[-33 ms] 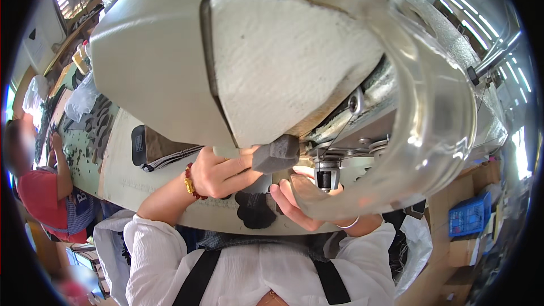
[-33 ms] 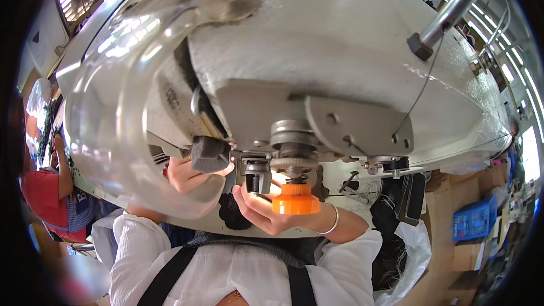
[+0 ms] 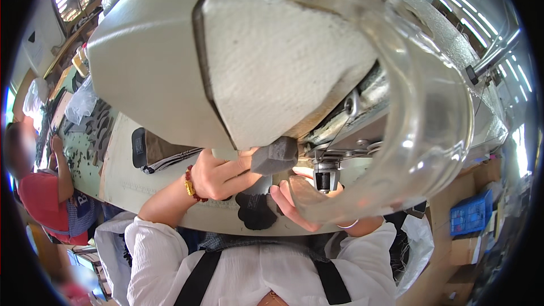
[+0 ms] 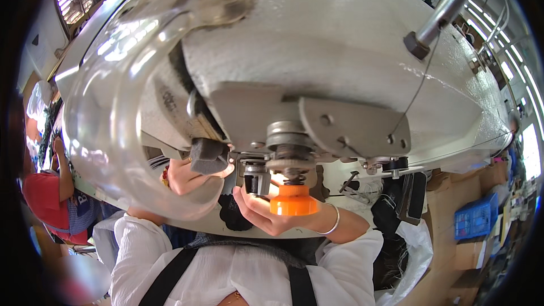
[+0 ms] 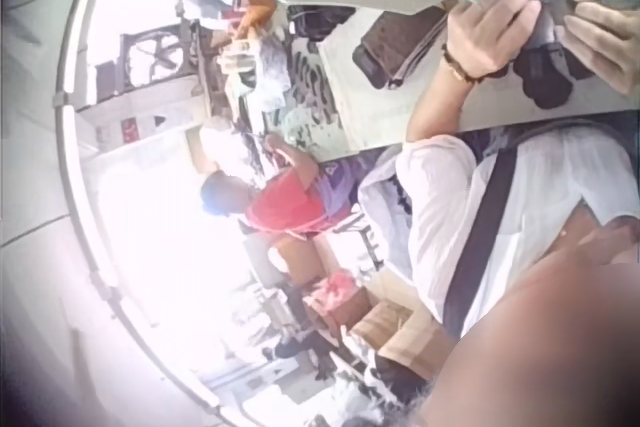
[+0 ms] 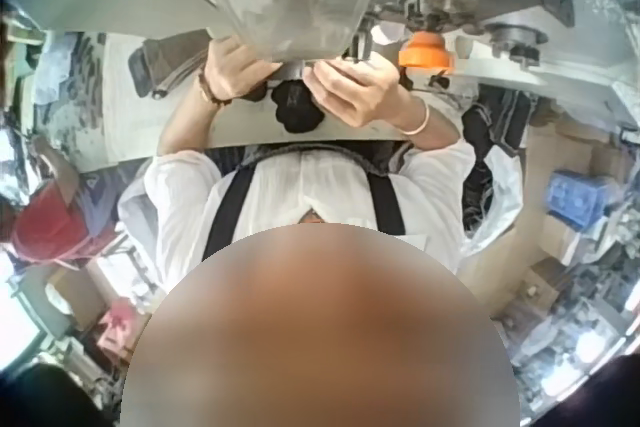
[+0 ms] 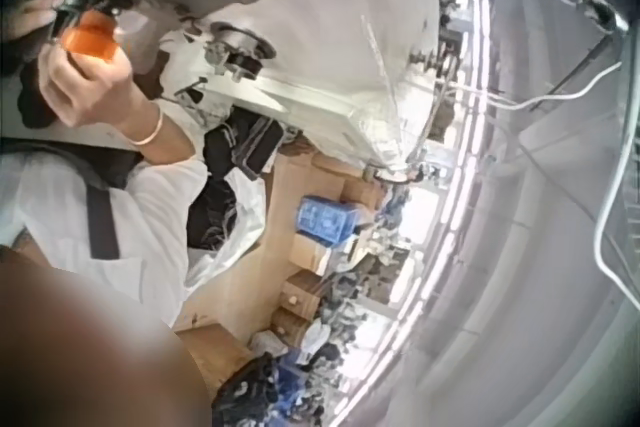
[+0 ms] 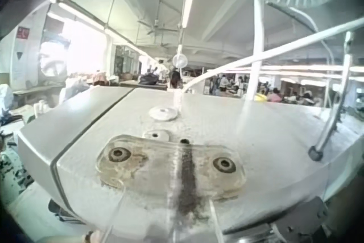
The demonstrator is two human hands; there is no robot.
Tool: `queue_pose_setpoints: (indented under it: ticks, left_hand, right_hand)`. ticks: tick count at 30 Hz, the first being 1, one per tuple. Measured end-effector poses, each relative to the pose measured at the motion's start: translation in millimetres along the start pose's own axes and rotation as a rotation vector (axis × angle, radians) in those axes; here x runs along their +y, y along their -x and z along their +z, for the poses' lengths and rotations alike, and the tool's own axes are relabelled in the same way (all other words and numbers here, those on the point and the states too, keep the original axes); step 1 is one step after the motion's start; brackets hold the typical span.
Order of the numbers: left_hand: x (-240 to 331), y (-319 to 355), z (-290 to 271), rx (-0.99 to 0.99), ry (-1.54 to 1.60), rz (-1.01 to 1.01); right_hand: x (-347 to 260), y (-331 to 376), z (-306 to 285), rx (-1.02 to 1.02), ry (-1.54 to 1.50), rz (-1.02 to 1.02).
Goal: Using an industrial sewing machine to stitch together leather and fabric components of a shoe upper.
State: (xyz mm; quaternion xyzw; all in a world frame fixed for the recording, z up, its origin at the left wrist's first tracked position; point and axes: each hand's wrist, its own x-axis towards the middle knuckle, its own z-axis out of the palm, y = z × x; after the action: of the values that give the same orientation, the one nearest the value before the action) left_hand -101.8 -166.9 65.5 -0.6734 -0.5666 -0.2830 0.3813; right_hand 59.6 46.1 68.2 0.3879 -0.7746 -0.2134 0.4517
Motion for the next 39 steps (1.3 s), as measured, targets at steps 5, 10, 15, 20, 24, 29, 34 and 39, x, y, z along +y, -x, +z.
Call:
queue_pose_setpoints:
  ticks: [5, 10, 15, 20, 24, 29, 34, 39]
  left_hand:
    - [-4.5, 6.8, 5.3, 0.039, -0.052, 0.069]
    - [-6.5, 27.6, 18.3, -0.002, -0.039, 0.039]
    - [-9.1, 54.9, 43.6, -0.076, 0.16, -0.16]
    - [-15.4, 67.9, 52.3, -0.1, 0.238, -0.163]
    - [-15.4, 66.7, 51.2, -0.089, 0.285, -0.178]
    - [-11.0, 51.7, 45.7, -0.015, 0.428, -0.268]
    - [-12.3, 29.4, 25.6, 0.021, 0.217, -0.134]
    - [-13.3, 23.6, 29.6, 0.052, 0.172, -0.114]
  right_hand:
    - [-16.2, 13.2, 10.5, -0.016, 0.096, 0.054]
    - [-24.9, 20.1, 19.4, 0.083, 0.064, 0.238]
    - [-17.1, 15.0, 19.4, -0.048, 0.259, 0.054]
    - [-15.2, 12.5, 12.3, -0.107, -0.046, 0.131]
    - [-13.1, 13.0, 11.1, -0.245, -0.153, 0.167]
    - [2.4, 0.8, 6.9, -0.464, 0.238, -0.426]
    - [7.8, -7.6, -7.8, -0.323, 0.291, -0.222]
    - [5.1, 30.0, -88.3, 0.795, 0.135, 0.821]
